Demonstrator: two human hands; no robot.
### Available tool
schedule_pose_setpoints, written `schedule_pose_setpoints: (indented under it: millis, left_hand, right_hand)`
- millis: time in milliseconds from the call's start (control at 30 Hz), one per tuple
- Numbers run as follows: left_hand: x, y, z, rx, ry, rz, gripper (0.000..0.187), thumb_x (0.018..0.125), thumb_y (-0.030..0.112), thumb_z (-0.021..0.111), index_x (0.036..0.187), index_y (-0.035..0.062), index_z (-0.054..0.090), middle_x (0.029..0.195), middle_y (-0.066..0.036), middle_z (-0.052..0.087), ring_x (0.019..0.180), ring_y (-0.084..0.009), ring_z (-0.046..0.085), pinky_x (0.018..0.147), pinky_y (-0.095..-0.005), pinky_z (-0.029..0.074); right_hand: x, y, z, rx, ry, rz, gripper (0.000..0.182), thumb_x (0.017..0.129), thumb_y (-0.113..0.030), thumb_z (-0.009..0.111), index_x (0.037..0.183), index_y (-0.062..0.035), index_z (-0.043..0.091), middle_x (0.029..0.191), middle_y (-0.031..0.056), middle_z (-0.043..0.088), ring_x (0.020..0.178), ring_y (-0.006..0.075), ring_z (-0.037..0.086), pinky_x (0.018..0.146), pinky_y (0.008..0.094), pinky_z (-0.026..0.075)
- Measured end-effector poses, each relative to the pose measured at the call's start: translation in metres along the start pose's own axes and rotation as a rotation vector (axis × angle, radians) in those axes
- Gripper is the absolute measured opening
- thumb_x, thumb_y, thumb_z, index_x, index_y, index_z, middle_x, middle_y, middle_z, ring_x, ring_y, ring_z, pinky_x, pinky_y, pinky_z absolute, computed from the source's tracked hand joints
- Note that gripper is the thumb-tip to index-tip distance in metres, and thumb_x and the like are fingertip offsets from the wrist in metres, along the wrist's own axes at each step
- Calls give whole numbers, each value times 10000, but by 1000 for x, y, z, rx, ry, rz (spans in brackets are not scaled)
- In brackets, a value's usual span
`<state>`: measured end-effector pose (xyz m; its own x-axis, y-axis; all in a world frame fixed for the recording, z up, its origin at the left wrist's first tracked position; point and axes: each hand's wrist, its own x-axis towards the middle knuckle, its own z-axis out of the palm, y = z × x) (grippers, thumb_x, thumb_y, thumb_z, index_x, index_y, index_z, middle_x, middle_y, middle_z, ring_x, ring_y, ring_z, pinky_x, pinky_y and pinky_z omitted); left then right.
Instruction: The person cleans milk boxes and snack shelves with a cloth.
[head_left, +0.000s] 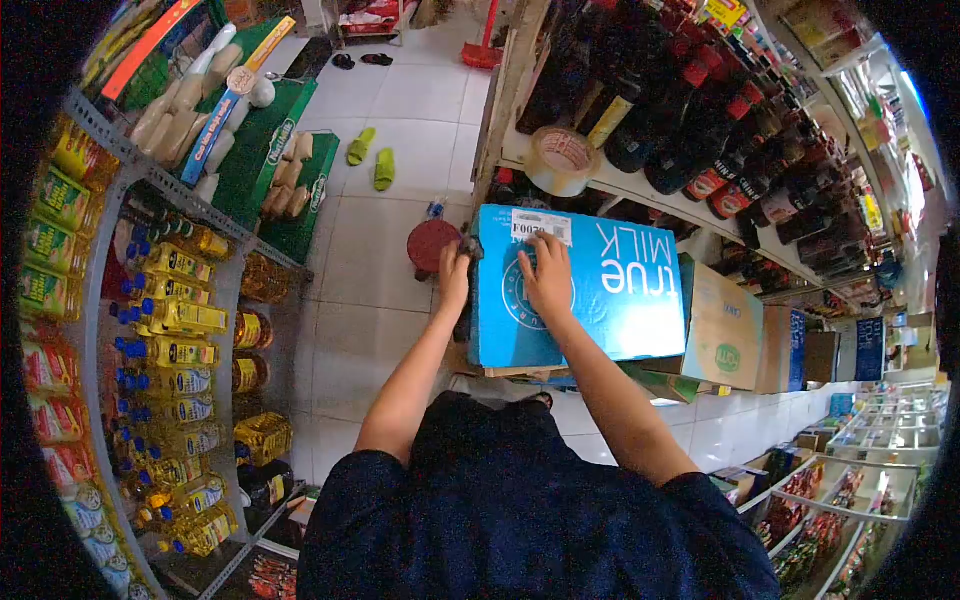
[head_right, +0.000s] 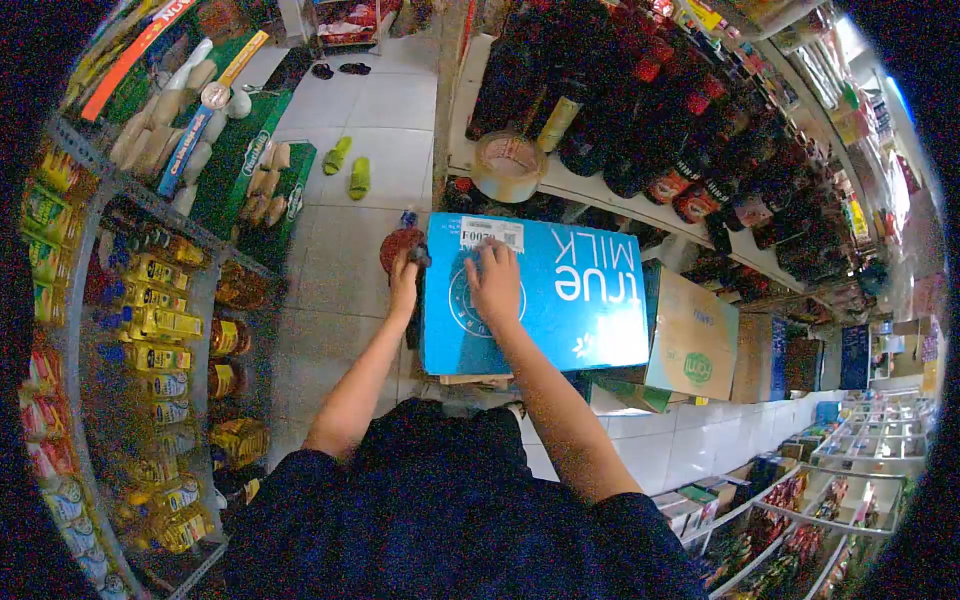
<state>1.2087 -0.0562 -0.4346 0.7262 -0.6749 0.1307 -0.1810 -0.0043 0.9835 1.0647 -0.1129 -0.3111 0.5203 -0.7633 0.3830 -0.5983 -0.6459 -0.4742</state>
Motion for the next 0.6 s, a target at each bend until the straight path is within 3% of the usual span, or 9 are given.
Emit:
schedule_pose_setpoints:
  millis: [100,133,267,333,367,433,467,533,600]
  left_hand:
    - [-30,20,-19,-135,-127,-27,369,810,185,421,1105,-31,474,1085,-176,470,1069,-308,416,930,-374,307]
    - [-45,38,-22,-89,-65,-55,346,809,172,415,1085,-26,486,1074,-162,469,1050,-303,430,923,-363,316]
    - [-84,33,-36,-119,-124,-20,322,812,158,405,1077,-9,478,1044,-125,488,996,-272,456,889,-359,336]
    - [-101,57,-47,-173,-189,-157,317,813,165,407,1077,6,482,1024,-117,496,976,-259,467,875,-354,342]
    - [-109,51,-44,-140,-94,-167,298,815,174,406,1044,12,505,988,-115,510,943,-246,479,861,-343,346]
    - [-117,44,-50,-190,-141,-256,302,821,192,397,1029,6,513,958,-110,517,929,-240,480,860,-335,346]
    - [-119,41,-50,-275,-135,-329,306,822,194,394,1031,3,511,948,-108,519,931,-238,477,860,-334,346]
    - [-121,46,-53,-150,-116,-209,301,822,189,402,1025,-5,510,927,-92,530,907,-216,492,836,-318,368]
    - [-126,71,-48,-343,-69,-321,292,816,187,413,1021,4,516,912,-77,536,867,-194,510,796,-299,394]
  right_hand:
    - [0,1,2,-9,40,-49,269,775,-200,584,956,-9,529,1080,185,500,1008,357,455,883,428,365]
    - [2,1,2,-5,42,-36,269,775,-200,584,956,-9,529,1080,185,500,1008,357,455,883,428,365]
    - [-5,-1,0,-16,63,-58,257,787,-197,571,966,-18,526,1083,170,497,999,351,455,868,419,368]
    - [-2,-1,-3,18,65,-81,271,788,-214,567,967,-15,525,1066,187,499,974,364,464,850,433,374]
    - [-3,1,0,7,94,-83,271,788,-214,567,967,-15,525,1066,187,499,974,364,464,850,433,374]
    - [-4,6,3,45,85,-64,284,794,-230,559,970,-10,526,1059,188,495,969,367,463,841,429,381]
    - [-4,4,1,112,108,-41,269,794,-228,555,951,-10,538,1027,187,509,962,367,468,840,420,384]
    - [-7,12,1,303,102,44,244,800,-231,552,902,-9,563,961,186,542,931,355,492,830,394,391]
    - [-9,32,7,568,19,211,238,817,-245,545,848,-12,585,883,165,577,862,311,526,797,360,399]
